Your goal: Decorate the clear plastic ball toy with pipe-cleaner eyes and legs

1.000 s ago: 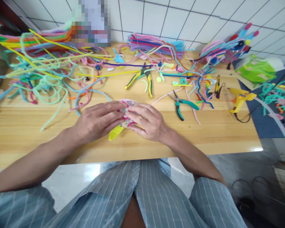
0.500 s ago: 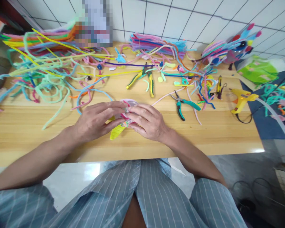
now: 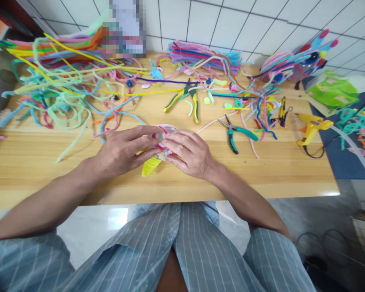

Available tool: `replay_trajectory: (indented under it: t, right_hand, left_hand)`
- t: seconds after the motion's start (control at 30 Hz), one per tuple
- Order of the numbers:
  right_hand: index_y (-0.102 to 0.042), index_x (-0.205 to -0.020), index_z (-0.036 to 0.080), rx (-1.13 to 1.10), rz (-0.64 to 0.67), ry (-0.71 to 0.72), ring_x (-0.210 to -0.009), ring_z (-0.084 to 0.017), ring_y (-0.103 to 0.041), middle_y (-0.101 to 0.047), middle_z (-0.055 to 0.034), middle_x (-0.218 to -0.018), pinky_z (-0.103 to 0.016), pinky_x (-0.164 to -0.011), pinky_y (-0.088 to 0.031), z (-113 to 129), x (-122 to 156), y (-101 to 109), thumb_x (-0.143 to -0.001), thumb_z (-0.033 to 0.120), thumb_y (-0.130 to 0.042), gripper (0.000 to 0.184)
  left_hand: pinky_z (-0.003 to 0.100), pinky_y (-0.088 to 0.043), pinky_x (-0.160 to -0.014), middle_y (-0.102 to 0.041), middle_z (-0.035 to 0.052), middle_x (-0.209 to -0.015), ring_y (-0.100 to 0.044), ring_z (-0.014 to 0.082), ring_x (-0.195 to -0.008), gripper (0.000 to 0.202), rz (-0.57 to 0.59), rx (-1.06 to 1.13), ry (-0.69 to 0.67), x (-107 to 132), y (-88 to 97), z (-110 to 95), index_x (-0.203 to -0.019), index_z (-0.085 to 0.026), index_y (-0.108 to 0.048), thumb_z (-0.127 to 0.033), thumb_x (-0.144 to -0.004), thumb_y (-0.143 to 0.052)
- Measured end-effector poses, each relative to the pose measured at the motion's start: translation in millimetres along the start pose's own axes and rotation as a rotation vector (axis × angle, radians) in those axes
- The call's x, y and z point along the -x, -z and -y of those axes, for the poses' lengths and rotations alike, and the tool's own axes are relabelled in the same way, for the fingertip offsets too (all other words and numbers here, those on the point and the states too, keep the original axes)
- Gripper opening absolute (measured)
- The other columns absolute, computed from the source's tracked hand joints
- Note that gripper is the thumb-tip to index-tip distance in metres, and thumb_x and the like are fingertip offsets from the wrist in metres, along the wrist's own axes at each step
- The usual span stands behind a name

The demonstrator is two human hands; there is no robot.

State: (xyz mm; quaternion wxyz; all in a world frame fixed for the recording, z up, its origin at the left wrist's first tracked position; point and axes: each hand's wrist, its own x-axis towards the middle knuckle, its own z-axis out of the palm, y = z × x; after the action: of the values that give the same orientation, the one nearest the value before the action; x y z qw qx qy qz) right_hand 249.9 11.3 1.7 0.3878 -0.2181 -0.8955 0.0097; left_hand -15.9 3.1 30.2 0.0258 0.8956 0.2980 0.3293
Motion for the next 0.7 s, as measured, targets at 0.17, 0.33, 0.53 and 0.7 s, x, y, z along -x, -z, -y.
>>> replay_trajectory:
  t: [0.17, 0.33, 0.53, 0.7]
  right_hand:
    - [-0.067, -0.142, 0.026, 0.009, 0.016, 0.016, -0.126, -0.03, -0.072, -0.077, -0.0129, -0.133, -0.051, -0.099, -0.064, -0.1, -1.5, -0.6, -0.102, 0.035, -0.074, 0.041]
    - [-0.068, -0.138, 0.028, 0.025, 0.047, 0.008, -0.124, -0.03, -0.07, -0.074, -0.012, -0.132, -0.051, -0.098, -0.062, 0.5, -2.1, -0.7, -0.103, 0.04, -0.072, 0.037]
    - [-0.07, -0.134, 0.031, 0.006, 0.078, -0.025, -0.123, -0.03, -0.069, -0.073, -0.0104, -0.132, -0.052, -0.1, -0.059, 1.8, -1.7, -0.7, -0.102, 0.039, -0.073, 0.034]
    - [-0.069, -0.136, 0.031, -0.001, 0.079, -0.017, -0.122, -0.03, -0.068, -0.073, -0.0097, -0.132, -0.052, -0.1, -0.058, 2.7, -1.1, -2.4, -0.101, 0.038, -0.073, 0.035]
  left_hand:
    - [0.026, -0.065, -0.094, -0.08, 0.0125, -0.13, -0.081, 0.0188, -0.114, 0.024, 0.032, -0.008, 0.023, -1.5, 1.1, -0.7, -0.118, -0.019, -0.07, -0.04, -0.111, -0.061]
    - [0.027, -0.064, -0.096, -0.079, 0.0118, -0.131, -0.08, 0.0189, -0.117, 0.018, 0.028, 0.064, 0.013, -1.8, 1.0, -0.5, -0.114, -0.02, -0.069, -0.036, -0.11, -0.064]
    - [0.031, -0.063, -0.102, -0.079, 0.0127, -0.131, -0.078, 0.0199, -0.121, 0.016, 0.037, 0.249, 0.098, -5.6, 7.8, -2.7, -0.118, -0.019, -0.069, -0.032, -0.107, -0.068]
    - [0.038, -0.063, -0.106, -0.08, 0.0114, -0.128, -0.078, 0.0223, -0.118, 0.025, 0.063, 0.446, 0.263, -9.4, 22.6, 4.4, -0.124, -0.021, -0.071, -0.037, -0.111, -0.059]
